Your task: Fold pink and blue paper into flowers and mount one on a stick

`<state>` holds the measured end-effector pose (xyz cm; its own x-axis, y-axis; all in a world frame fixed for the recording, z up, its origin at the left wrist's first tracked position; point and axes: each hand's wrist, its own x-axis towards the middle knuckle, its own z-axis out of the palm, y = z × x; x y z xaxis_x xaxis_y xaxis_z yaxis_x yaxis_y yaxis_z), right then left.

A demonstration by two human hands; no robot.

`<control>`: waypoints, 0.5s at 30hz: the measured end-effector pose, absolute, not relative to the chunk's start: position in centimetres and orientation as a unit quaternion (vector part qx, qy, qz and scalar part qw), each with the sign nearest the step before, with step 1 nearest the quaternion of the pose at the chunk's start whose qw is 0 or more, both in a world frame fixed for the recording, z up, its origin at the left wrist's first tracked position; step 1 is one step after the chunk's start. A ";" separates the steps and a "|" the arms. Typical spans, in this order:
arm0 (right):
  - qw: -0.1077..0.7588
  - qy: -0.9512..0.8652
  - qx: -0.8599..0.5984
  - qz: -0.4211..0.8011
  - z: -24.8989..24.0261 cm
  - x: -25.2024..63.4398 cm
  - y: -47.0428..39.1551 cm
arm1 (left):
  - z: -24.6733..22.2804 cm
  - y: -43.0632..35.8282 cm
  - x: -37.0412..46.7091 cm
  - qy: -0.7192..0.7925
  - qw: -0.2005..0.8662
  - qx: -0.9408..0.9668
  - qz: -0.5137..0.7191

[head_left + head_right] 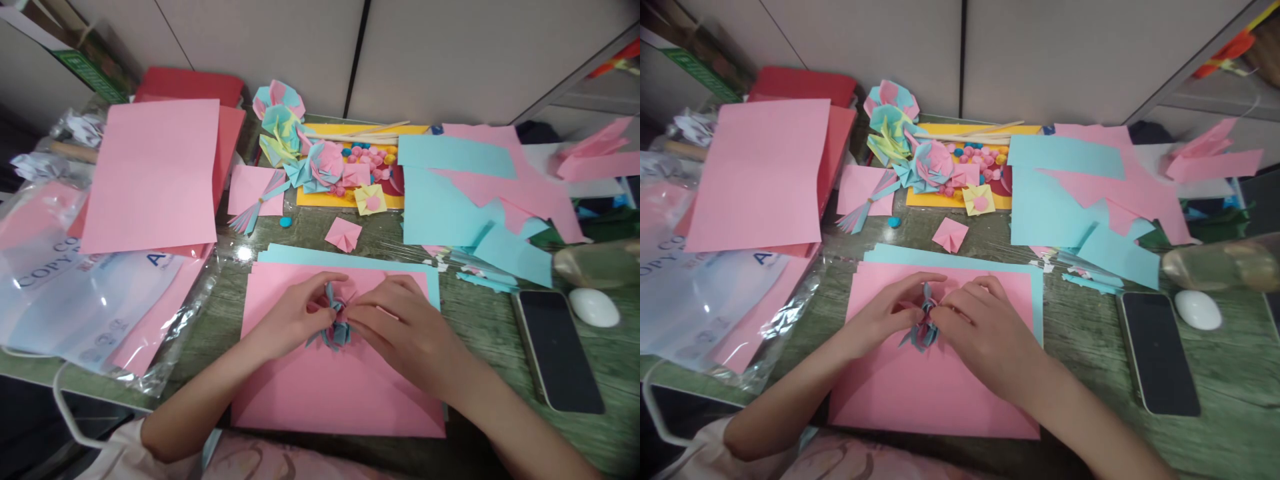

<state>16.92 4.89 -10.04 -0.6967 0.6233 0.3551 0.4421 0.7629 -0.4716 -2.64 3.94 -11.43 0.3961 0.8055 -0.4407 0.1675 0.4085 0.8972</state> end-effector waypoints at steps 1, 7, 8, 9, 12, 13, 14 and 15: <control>0.249 -0.905 -0.294 0.178 -10.2 16.9 4.8 | -11.4 3.9 -2.6 0.501 0.671 0.496 0.230; 0.193 -0.914 -0.297 0.199 -10.6 17.0 4.7 | -11.5 3.5 -2.2 0.502 0.674 0.506 0.196; 0.188 -0.914 -0.296 0.202 -10.6 16.9 4.8 | -11.5 3.5 -2.3 0.499 0.677 0.505 0.195; 0.191 -0.913 -0.295 0.206 -10.5 16.8 4.9 | -11.6 3.5 -2.3 0.494 0.682 0.502 0.198; 0.212 -0.895 -0.301 0.253 -10.0 16.6 5.1 | -11.9 3.6 -2.5 0.465 0.711 0.480 0.219; 0.215 -0.882 -0.310 0.283 -9.7 16.6 5.2 | -12.0 3.6 -2.6 0.455 0.722 0.471 0.224; 0.216 -0.866 -0.324 0.315 -9.4 16.7 5.3 | -12.0 3.7 -2.7 0.447 0.731 0.462 0.230; 0.215 -0.848 -0.342 0.343 -9.1 16.8 5.4 | -12.1 3.8 -2.7 0.442 0.737 0.454 0.236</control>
